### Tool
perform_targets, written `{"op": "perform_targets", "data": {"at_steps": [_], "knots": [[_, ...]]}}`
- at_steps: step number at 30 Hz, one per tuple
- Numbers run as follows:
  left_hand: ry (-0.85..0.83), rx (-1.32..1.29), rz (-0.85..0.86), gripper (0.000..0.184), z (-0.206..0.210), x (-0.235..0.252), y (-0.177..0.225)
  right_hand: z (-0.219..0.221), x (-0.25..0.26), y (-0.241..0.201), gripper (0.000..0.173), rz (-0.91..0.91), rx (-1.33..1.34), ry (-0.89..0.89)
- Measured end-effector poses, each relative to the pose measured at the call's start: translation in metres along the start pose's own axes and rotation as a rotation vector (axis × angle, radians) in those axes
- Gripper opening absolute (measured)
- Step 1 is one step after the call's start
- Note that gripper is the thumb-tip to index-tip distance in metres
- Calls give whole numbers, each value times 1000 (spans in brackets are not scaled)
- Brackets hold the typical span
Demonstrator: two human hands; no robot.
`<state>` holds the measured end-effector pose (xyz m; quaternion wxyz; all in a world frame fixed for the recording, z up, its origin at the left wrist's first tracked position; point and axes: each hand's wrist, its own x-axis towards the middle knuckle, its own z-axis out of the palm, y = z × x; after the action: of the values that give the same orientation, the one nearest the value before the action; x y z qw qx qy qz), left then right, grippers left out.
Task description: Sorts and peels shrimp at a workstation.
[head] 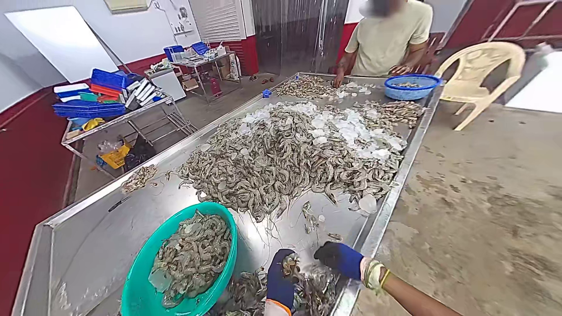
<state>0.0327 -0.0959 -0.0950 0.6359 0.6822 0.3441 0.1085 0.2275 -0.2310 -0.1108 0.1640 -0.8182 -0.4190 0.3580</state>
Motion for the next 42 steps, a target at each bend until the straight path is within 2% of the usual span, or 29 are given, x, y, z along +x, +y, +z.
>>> {"op": "perform_targets", "data": {"at_steps": [2, 5, 7, 8, 10, 12, 14, 16, 18, 20, 23, 27, 30, 33, 35, 37, 39, 41, 42], "knots": [[7, -121, -35, 34, -2, 1, 1, -40, 15, 2, 33, 102, 25, 153], [47, -195, 27, 32, -8, 4, -8, -99, 71, 26, 44, 471, -37, 381], [101, -183, 48, 27, -9, 6, -11, -107, 107, 38, 51, 619, -54, 444], [114, -177, 52, 25, -10, 6, -11, -100, 121, 37, 49, 635, -69, 449], [112, -151, 71, 26, -12, 10, -16, -74, 126, 12, 44, 576, -112, 385], [98, -32, 66, 29, -11, 7, -15, -41, 106, -24, 49, 465, -155, 182], [112, 206, 85, 49, -8, 4, -5, -9, 75, -55, 46, 305, -186, -32], [72, 450, 65, 57, -8, 4, 6, 13, 43, -82, 41, 165, -179, -136], [61, 551, 39, 65, -5, 7, 12, 18, 17, -105, 36, 100, -167, -143], [50, 626, -32, 60, -3, 6, 18, 16, 7, -115, 35, 74, -237, -94], [-67, 662, -193, 53, -3, 7, 31, 19, 6, -112, 28, -36, -441, 13], [-155, 379, -164, 41, -7, 13, 21, 17, 9, -101, 22, -186, -545, 161], [-167, 188, -149, 31, -16, 8, 22, -6, 23, -87, 13, -70, -536, 233], [-122, 2, -107, 21, -31, -4, 20, -23, 38, -58, 23, 140, -424, 65], [-87, -150, -91, 22, -43, -3, 19, -16, 42, -43, 34, 94, -384, -138], [40, -454, -92, 22, -62, 0, 34, -22, 55, -37, 36, -13, -350, -183], [331, -931, -93, 25, -88, 0, 60, -48, 82, -42, 33, -38, -326, -43], [551, -1419, 49, 42, -117, 11, 71, -81, 124, -48, 35, -37, -363, 111], [590, -1562, 113, 52, -125, 20, 68, -93, 146, -47, 40, -47, -384, 169]]}}
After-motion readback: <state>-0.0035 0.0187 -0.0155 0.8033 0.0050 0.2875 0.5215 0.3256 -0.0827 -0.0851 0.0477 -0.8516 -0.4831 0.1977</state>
